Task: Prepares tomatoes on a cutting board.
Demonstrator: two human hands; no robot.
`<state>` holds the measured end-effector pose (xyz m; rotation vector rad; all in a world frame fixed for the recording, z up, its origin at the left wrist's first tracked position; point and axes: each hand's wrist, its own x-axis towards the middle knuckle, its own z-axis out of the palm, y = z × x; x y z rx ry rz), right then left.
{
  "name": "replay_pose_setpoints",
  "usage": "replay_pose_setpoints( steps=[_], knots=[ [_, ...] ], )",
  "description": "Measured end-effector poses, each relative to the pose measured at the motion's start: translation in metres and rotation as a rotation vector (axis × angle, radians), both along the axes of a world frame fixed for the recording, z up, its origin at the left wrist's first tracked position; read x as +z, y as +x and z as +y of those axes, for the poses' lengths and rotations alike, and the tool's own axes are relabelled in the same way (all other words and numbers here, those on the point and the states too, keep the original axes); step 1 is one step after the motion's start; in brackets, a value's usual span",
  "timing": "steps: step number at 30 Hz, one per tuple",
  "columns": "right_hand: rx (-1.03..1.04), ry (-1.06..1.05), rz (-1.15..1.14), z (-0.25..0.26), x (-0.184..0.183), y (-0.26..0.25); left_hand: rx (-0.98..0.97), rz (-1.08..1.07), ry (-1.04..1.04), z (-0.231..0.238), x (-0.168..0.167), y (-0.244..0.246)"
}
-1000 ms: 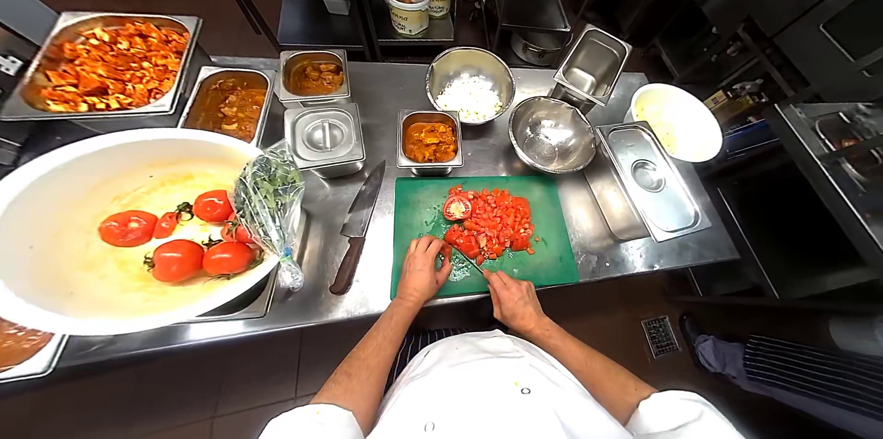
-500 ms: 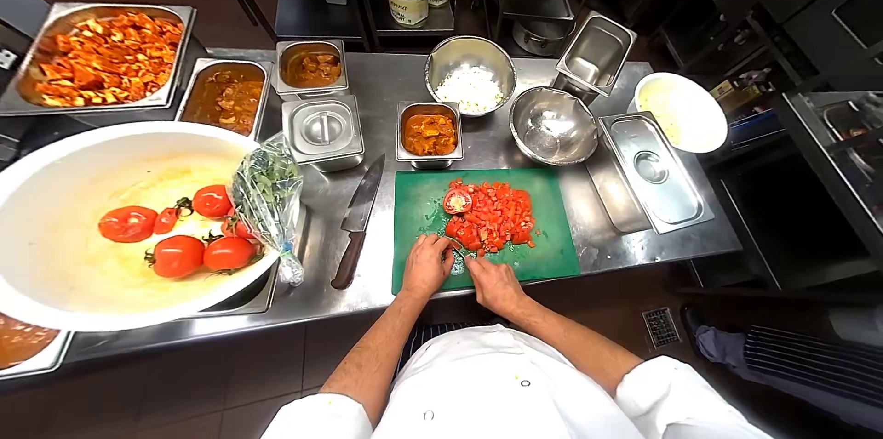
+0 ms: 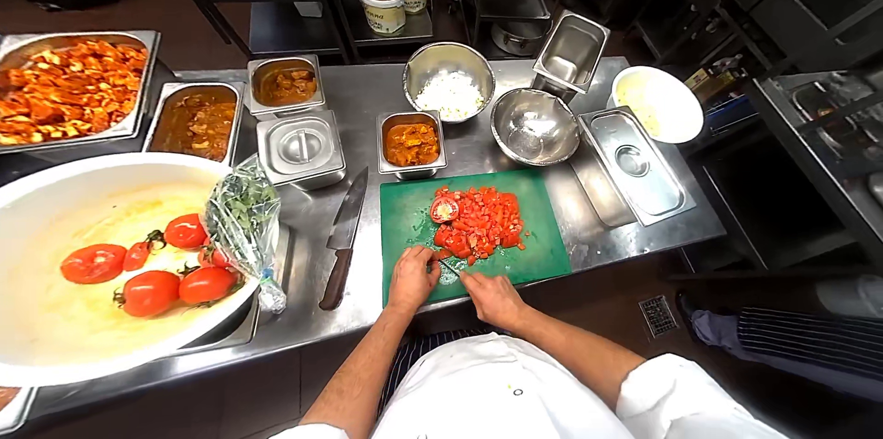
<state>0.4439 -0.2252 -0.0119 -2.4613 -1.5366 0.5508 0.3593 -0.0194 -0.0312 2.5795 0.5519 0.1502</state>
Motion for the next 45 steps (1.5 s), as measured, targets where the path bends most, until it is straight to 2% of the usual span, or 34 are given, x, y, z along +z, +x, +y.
replay_pose_setpoints(
  steps=[3,5,9,11,13,15,16,18,21,22,24,26,29,32,35,37,39,41,45],
  knots=[
    [0.017,0.007,-0.004,-0.024,0.008,0.001,0.079,0.024,-0.141,0.001,0.006,0.009],
    [0.014,0.021,-0.031,-0.015,0.010,0.004,0.120,0.068,-0.254,0.002,0.019,0.019],
    [-0.074,0.006,-0.107,0.016,0.009,0.019,0.232,0.025,-0.209,0.014,0.044,0.056],
    [-0.143,0.035,-0.143,0.015,0.014,0.024,0.305,0.155,-0.211,0.024,0.055,0.087],
    [-0.225,0.044,-0.146,0.006,0.021,0.027,0.307,0.350,-0.215,0.033,0.056,0.117],
    [-0.270,0.074,-0.181,-0.008,0.021,0.027,0.289,0.446,-0.241,0.039,0.052,0.133],
    [-0.267,0.105,-0.201,-0.014,0.020,0.025,0.300,0.429,-0.316,0.043,0.051,0.134],
    [-0.207,0.157,-0.188,-0.016,0.019,0.016,0.354,0.283,-0.641,0.052,0.052,0.126],
    [-0.035,0.098,-0.048,0.006,0.020,0.005,0.412,0.013,-1.411,0.059,0.065,0.097],
    [0.006,0.044,-0.007,0.015,0.019,0.004,0.440,-0.049,-1.612,0.059,0.072,0.085],
    [-0.014,-0.060,0.035,0.030,0.019,0.007,0.481,-0.163,-1.827,0.057,0.082,0.066],
    [-0.119,-0.110,0.029,0.037,0.024,0.015,0.491,-0.232,-1.873,0.055,0.089,0.051],
    [-0.237,-0.040,-0.037,0.027,0.024,0.026,0.446,-0.317,-1.820,0.052,0.080,0.036],
    [-0.280,0.007,-0.014,0.012,0.019,0.023,0.449,-0.400,-1.610,0.046,0.062,0.026],
    [-0.351,0.045,0.052,-0.004,0.012,0.015,0.432,-0.339,-1.457,0.036,0.052,0.019],
    [-0.386,0.061,0.090,-0.012,0.011,0.012,0.352,-0.225,-1.164,0.034,0.044,0.015],
    [-0.398,0.056,0.096,-0.018,0.011,0.007,0.242,-0.049,-0.622,0.034,0.032,0.010],
    [-0.376,0.064,0.068,-0.020,0.011,0.003,0.163,0.021,-0.247,0.030,0.022,0.000],
    [-0.245,0.187,-0.039,-0.014,0.008,-0.006,0.031,0.128,-0.035,0.018,0.019,-0.026]
  ],
)
